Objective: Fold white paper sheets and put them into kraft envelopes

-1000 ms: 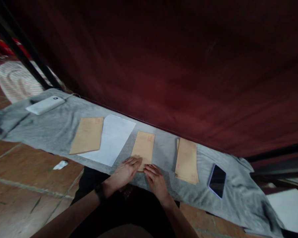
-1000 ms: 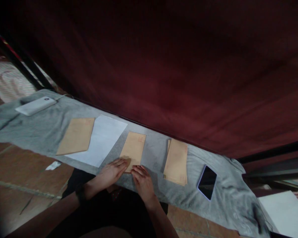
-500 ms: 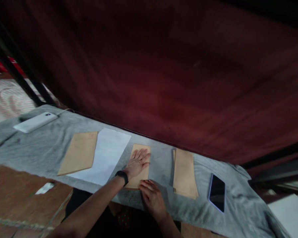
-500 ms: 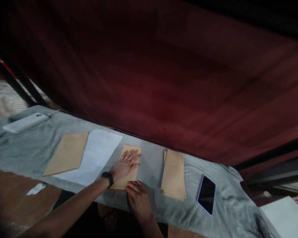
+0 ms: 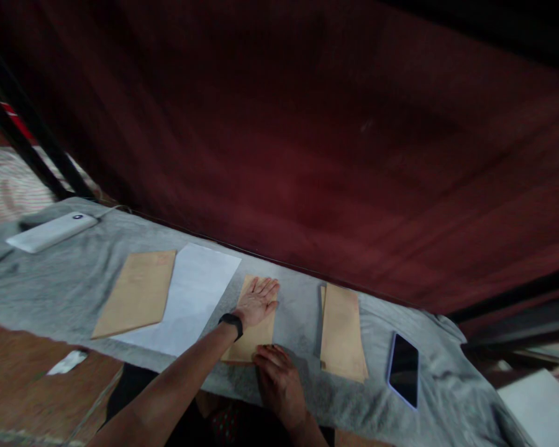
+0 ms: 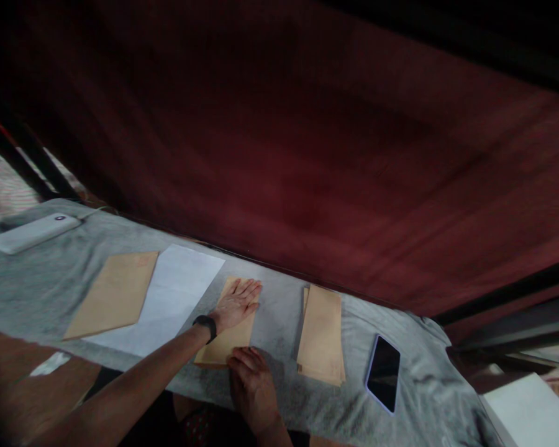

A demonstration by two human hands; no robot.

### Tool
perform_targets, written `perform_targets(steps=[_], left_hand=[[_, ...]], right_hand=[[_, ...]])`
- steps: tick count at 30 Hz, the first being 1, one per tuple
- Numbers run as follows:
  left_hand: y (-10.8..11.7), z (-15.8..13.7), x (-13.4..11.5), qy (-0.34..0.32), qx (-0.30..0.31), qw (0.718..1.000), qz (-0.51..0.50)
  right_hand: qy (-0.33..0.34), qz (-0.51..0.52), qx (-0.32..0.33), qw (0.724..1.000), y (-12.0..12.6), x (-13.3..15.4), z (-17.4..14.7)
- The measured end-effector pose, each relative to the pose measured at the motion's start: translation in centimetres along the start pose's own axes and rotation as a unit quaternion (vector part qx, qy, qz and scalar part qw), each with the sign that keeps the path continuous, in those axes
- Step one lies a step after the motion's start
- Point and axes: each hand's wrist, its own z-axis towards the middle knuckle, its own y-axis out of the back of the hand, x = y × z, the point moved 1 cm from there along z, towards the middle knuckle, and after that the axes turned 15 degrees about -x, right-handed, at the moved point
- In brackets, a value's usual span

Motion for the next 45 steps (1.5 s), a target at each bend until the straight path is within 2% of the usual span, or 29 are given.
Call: perform_targets(steps=[10, 21, 32, 37, 45], left_hand=[[-0.1, 0.3, 0.4, -0.033, 0.016, 0.999, -0.018], [0.9, -1.1, -0.5, -0.048, 0.036, 0.998, -0.030], [3.4, -4.2, -2.0, -0.079, 0.053, 0.992, -0.085], [4.6, -5.8, -2.5, -0.090, 0.084, 0.986, -0.116], [6.5, -8.6, -2.3, -0.089, 0.095, 0.976, -0.176]], right_hand=[[-0.018, 0.019, 0.008, 1.000, 0.3, 0.2, 0.2], [0.002, 0.010, 0.019, 1.000, 0.3, -0.2, -0.2], [-0.001, -0.029, 0.043, 0.999, 0.1, -0.7, -0.7], [-0.014, -0.022, 0.044, 0.999, 0.0, -0.9, -1.1], [-0.013, -0.011, 0.044, 0.999, 0.3, -0.8, -1.0]])
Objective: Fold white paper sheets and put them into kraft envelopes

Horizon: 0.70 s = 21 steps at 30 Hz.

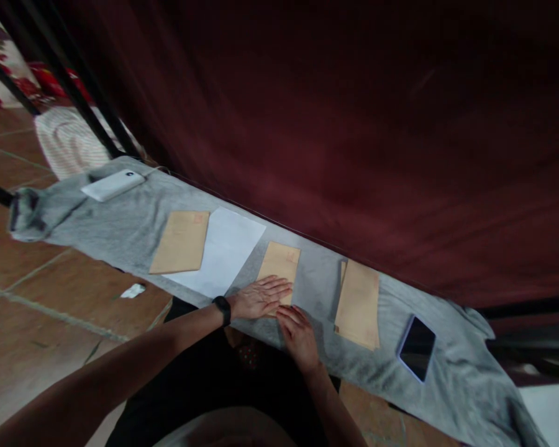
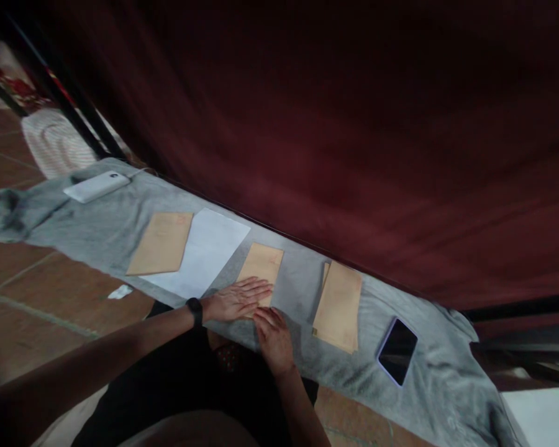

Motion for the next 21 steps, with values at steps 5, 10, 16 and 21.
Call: perform_targets(steps=[5, 10, 16, 21], left_hand=[[0.6, -1.8, -0.2, -0.012, 0.004, 1.000, -0.015], [1.8, -3.3, -0.9, -0.032, -0.006, 0.999, -0.023], [1.8, -5.3, -1.7, 0.010, -0.021, 1.000, -0.018], [1.7, -6.6, -1.9, 0.016, -0.044, 0.999, 0.006]], right_hand=[[0.000, 0.015, -0.004, 1.000, 0.1, 0.2, 0.0], [-0.005, 0.015, -0.008, 1.000, 0.2, 0.2, -0.1], [-0.003, 0.020, 0.001, 1.000, 0.2, 0.1, 0.0], [0.001, 0.017, 0.001, 1.000, 0.2, 0.1, 0.0]])
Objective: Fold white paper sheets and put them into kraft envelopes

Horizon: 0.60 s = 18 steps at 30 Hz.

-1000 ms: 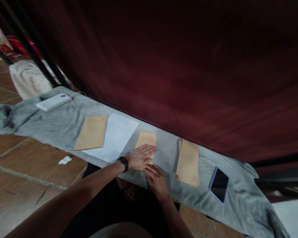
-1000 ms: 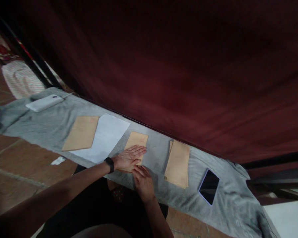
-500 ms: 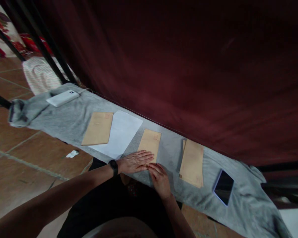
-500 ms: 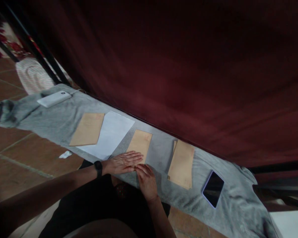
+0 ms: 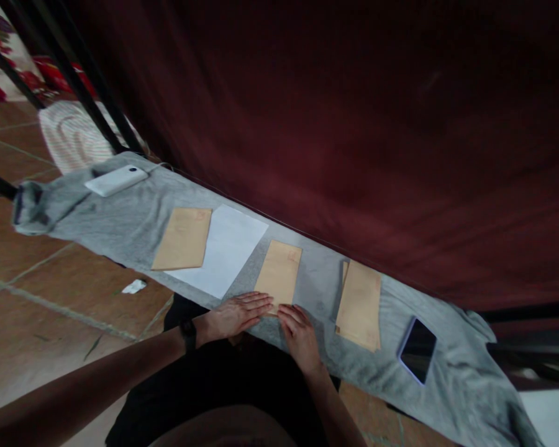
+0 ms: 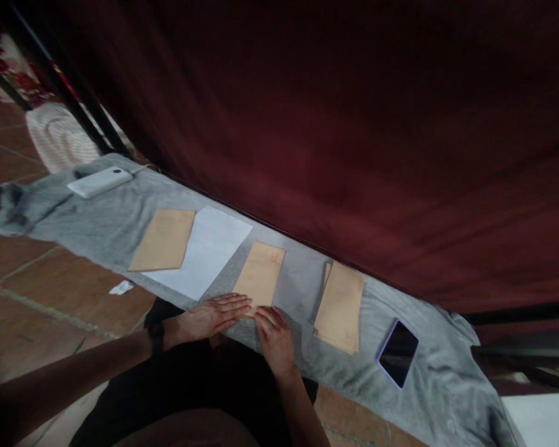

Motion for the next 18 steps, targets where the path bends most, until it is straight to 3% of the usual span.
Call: perform_targets(steps=[8, 14, 18], left_hand=[[-0.8, -1.2, -1.0, -0.018, -0.078, 0.993, 0.091], [-1.0, -0.6, -1.4, 0.046, -0.098, 0.992, 0.066], [-1.1, -0.7, -1.3, 0.092, -0.117, 0.988, 0.041]], right_hand=[[0.008, -0.011, -0.016, 1.000, 0.0, 0.0, -0.1], [0.000, -0.012, -0.011, 1.000, 0.1, 0.0, -0.1], [-0.042, -0.008, -0.026, 0.999, -0.1, 0.3, -0.1]])
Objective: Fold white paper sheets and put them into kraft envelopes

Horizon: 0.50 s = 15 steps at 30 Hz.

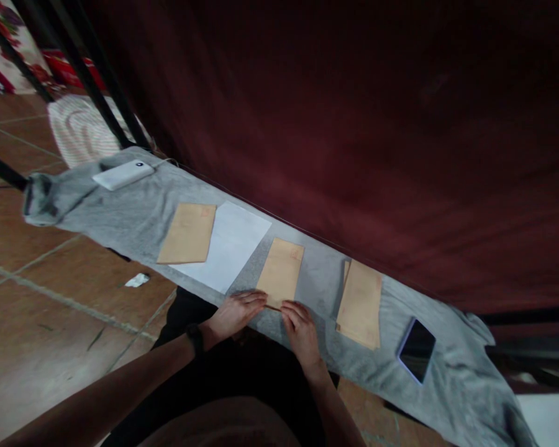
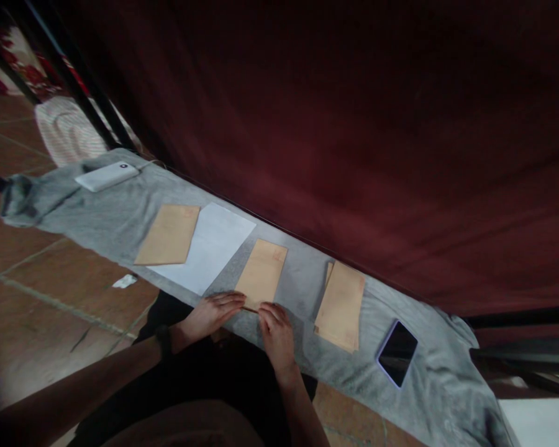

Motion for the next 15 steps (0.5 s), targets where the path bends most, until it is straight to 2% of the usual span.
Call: perform_targets(steps=[5, 9, 12, 15], left_hand=[[-0.4, -0.3, -0.1, 0.060, -0.029, 0.998, 0.010], [-1.0, 0.0, -0.1, 0.110, -0.076, 0.991, -0.001], [-1.3, 0.4, -0.1, 0.127, -0.089, 0.988, -0.026], [-1.4, 0.5, -0.1, 0.129, -0.091, 0.986, -0.047]], right_hand=[[-0.039, -0.053, -0.030, 0.997, -0.8, 0.4, 0.1], [-0.041, -0.109, -0.045, 0.992, -1.0, 0.5, 0.2], [-0.021, -0.140, -0.050, 0.989, -1.2, 1.3, 0.1], [0.029, -0.133, -0.030, 0.990, -2.3, 3.0, -0.4]])
